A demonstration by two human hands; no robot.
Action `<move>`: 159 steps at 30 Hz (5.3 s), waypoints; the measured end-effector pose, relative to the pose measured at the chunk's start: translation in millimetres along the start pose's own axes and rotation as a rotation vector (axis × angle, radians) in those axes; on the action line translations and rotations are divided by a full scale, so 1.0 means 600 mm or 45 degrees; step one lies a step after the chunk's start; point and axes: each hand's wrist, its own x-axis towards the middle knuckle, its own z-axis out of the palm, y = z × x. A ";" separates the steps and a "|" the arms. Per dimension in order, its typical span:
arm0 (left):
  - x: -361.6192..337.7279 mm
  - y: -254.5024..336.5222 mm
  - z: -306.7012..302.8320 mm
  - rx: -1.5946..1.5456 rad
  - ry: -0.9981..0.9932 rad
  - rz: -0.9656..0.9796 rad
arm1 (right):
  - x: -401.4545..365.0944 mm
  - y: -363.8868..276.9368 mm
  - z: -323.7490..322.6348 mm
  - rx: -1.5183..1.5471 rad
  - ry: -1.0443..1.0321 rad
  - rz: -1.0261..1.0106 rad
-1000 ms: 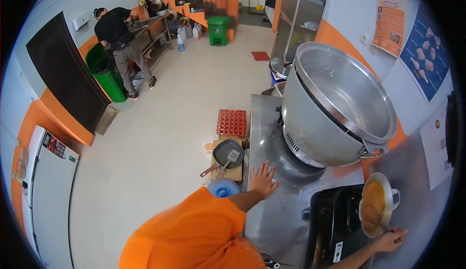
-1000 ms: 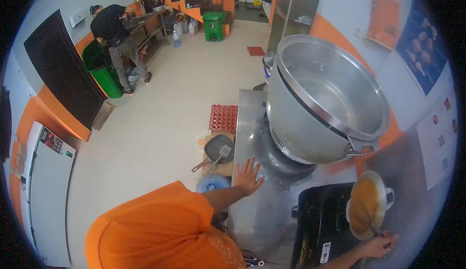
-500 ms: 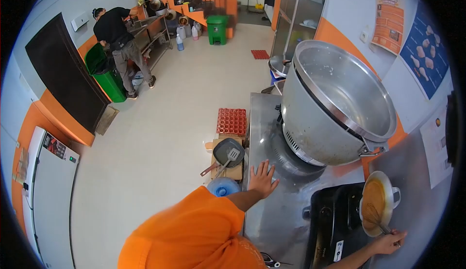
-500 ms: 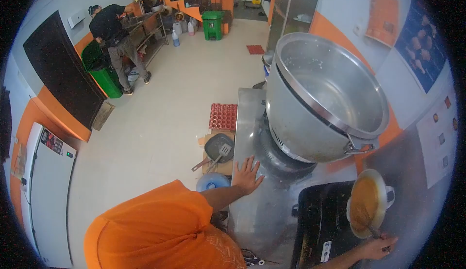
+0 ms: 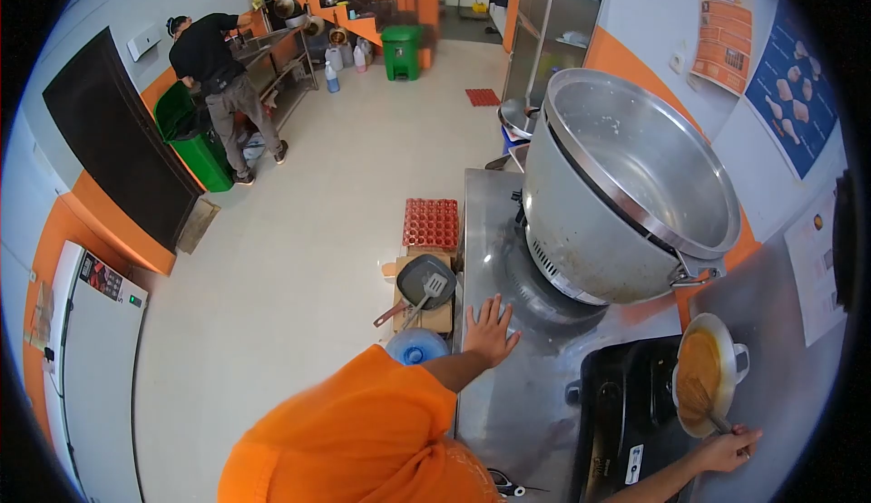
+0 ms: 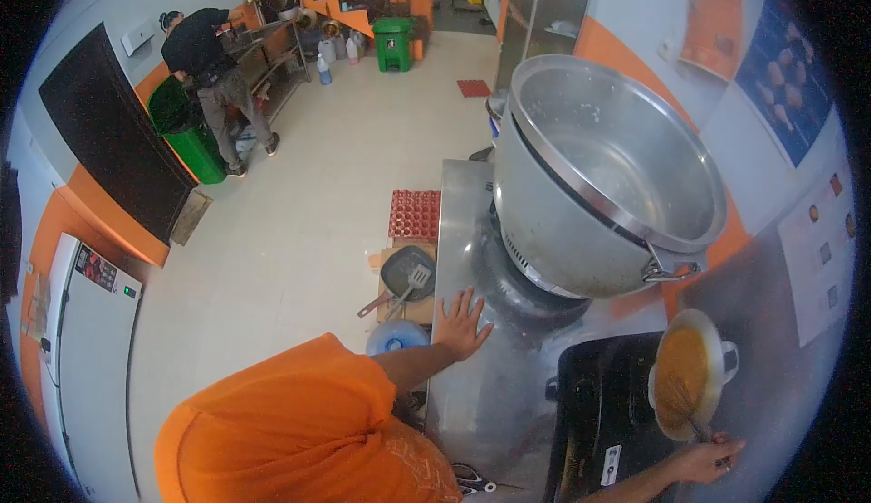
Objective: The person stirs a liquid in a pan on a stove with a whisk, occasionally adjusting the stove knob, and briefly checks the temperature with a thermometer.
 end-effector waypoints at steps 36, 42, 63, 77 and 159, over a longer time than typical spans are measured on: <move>-0.001 0.003 -0.012 0.007 -0.045 -0.009 | -0.001 0.010 -0.024 -0.024 0.020 -0.068; -0.001 0.005 -0.010 0.035 -0.062 -0.023 | -0.003 0.008 -0.027 0.023 0.004 -0.063; 0.000 0.017 -0.026 0.179 -0.046 -0.026 | -0.009 0.006 0.022 0.021 -0.099 -0.039; 0.000 0.033 -0.033 0.178 -0.051 -0.009 | 0.004 -0.016 0.033 0.162 -0.199 -0.017; 0.015 -0.036 0.000 -0.676 -0.288 0.691 | 0.083 0.001 0.078 0.258 -0.206 0.194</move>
